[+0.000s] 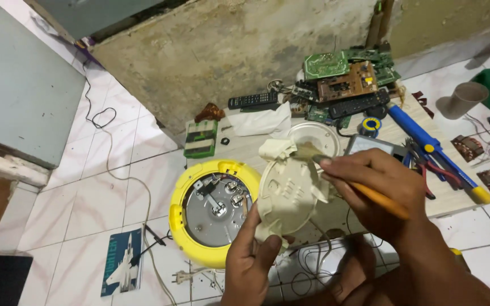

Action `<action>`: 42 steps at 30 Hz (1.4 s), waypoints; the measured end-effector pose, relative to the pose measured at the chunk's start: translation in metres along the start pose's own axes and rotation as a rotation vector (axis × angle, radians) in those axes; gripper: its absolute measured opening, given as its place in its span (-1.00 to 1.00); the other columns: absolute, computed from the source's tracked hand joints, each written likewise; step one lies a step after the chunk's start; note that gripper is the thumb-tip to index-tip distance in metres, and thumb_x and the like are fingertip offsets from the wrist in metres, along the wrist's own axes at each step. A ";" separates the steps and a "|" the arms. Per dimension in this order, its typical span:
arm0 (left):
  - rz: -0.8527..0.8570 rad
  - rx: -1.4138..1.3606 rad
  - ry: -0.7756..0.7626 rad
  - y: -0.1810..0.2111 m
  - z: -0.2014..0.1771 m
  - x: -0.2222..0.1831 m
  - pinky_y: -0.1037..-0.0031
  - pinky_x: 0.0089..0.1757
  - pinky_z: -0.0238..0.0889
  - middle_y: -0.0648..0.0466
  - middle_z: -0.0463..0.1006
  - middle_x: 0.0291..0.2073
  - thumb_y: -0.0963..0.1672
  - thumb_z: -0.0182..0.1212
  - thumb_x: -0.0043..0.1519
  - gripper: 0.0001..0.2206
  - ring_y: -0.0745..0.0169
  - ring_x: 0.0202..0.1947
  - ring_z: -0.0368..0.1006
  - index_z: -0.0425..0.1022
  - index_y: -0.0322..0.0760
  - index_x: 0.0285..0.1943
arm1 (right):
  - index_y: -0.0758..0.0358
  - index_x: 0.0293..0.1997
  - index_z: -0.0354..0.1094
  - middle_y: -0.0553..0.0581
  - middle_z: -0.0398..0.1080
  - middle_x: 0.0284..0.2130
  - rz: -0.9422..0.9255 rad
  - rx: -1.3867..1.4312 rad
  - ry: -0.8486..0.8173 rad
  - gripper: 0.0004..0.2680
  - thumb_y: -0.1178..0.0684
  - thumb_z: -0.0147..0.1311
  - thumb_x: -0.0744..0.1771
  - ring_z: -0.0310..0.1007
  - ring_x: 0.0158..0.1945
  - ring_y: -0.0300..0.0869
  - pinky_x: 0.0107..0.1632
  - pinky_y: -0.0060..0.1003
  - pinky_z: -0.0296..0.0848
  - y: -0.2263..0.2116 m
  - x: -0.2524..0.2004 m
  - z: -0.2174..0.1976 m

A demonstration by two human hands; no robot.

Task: Cleaning and reassembling the base plate of a yellow rice cooker using a cloth and screwdriver

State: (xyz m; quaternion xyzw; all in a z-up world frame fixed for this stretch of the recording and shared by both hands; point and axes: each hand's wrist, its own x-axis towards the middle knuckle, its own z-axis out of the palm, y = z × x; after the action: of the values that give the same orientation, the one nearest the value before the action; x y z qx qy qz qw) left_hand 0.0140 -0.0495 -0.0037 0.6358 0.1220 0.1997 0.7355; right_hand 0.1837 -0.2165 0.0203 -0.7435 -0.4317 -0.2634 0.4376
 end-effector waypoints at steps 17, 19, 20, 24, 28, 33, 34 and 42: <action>0.010 -0.341 0.024 0.024 0.009 -0.011 0.46 -0.18 0.41 -0.20 0.61 -0.08 -0.14 0.03 0.24 -0.46 0.08 -0.26 0.60 0.26 -0.35 0.47 | 0.28 -0.16 0.57 0.15 0.58 -0.22 0.165 0.157 0.100 -0.94 0.21 0.20 0.34 0.58 -0.16 -0.15 0.01 -0.33 0.49 -0.085 0.004 -0.023; 0.086 -0.597 0.011 0.008 0.013 -0.010 0.31 -0.09 0.41 -0.22 0.51 0.10 -0.18 0.01 0.25 -0.47 -0.03 -0.04 0.50 0.21 -0.36 0.48 | 0.21 -0.17 0.55 0.09 0.55 -0.19 0.292 0.034 0.027 -0.92 0.11 0.14 0.36 0.53 -0.10 -0.17 0.08 -0.32 0.42 -0.064 -0.020 -0.013; 0.121 -0.823 -0.021 0.000 0.017 -0.007 0.16 0.01 0.41 -0.24 0.41 0.28 -0.22 -0.01 0.26 -0.48 -0.13 0.18 0.40 0.17 -0.37 0.48 | 0.13 -0.18 0.52 0.03 0.52 -0.15 0.470 -0.087 -0.027 -0.89 0.01 0.08 0.38 0.48 -0.03 -0.19 0.16 -0.32 0.35 -0.051 -0.030 -0.009; -0.043 -1.009 0.169 0.001 0.015 -0.010 0.20 0.05 0.32 -0.21 0.54 0.15 -0.27 -0.04 0.16 -0.42 -0.13 0.12 0.44 0.31 -0.29 0.47 | 0.29 -0.23 0.60 0.11 0.67 -0.33 -0.187 0.240 -0.144 -0.86 0.11 0.30 0.23 0.71 -0.33 -0.20 -0.19 -0.41 0.66 -0.129 -0.004 -0.025; -0.012 -0.794 0.010 -0.005 0.008 -0.024 0.35 -0.22 0.49 -0.22 0.42 0.18 -0.18 0.08 0.20 -0.42 -0.07 -0.06 0.43 0.26 -0.20 0.50 | 0.36 -0.26 0.53 0.17 0.55 -0.35 0.343 0.115 0.105 -0.92 0.17 0.16 0.36 0.53 -0.36 -0.18 -0.22 -0.34 0.53 -0.136 0.000 -0.028; 0.095 -0.574 0.002 0.008 -0.004 -0.026 0.18 0.14 0.24 -0.12 0.50 0.03 -0.11 0.04 0.23 -0.59 -0.04 0.12 0.37 0.40 -0.23 0.28 | 0.17 -0.31 0.65 0.02 0.69 -0.42 0.018 0.155 -0.154 -0.91 0.10 0.30 0.21 0.69 -0.42 -0.32 -0.30 -0.53 0.55 -0.169 0.004 -0.022; 0.057 -0.628 0.043 0.003 -0.005 -0.023 0.30 -0.07 0.36 -0.08 0.54 0.05 -0.14 0.07 0.21 -0.51 0.07 -0.04 0.44 0.35 -0.20 0.40 | 0.32 -0.22 0.59 0.13 0.63 -0.31 0.037 0.108 0.047 -0.93 0.19 0.29 0.29 0.61 -0.30 -0.27 -0.13 -0.45 0.51 -0.154 0.008 -0.019; 0.307 -0.216 0.027 -0.002 -0.021 -0.027 0.35 0.23 0.18 -0.02 0.44 0.31 -0.09 0.06 0.28 -0.49 0.14 0.30 0.32 0.25 -0.22 0.47 | 0.06 -0.40 0.62 -0.07 0.63 -0.54 -0.014 -0.007 -0.292 -0.96 0.04 0.29 0.22 0.57 -0.57 -0.33 -0.45 -0.43 0.47 -0.167 0.019 -0.034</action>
State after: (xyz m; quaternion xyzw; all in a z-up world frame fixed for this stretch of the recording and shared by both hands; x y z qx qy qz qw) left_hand -0.0189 -0.0430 -0.0114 0.5614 0.0113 0.3303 0.7587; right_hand 0.0467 -0.1976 0.1216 -0.7725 -0.4950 -0.1569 0.3655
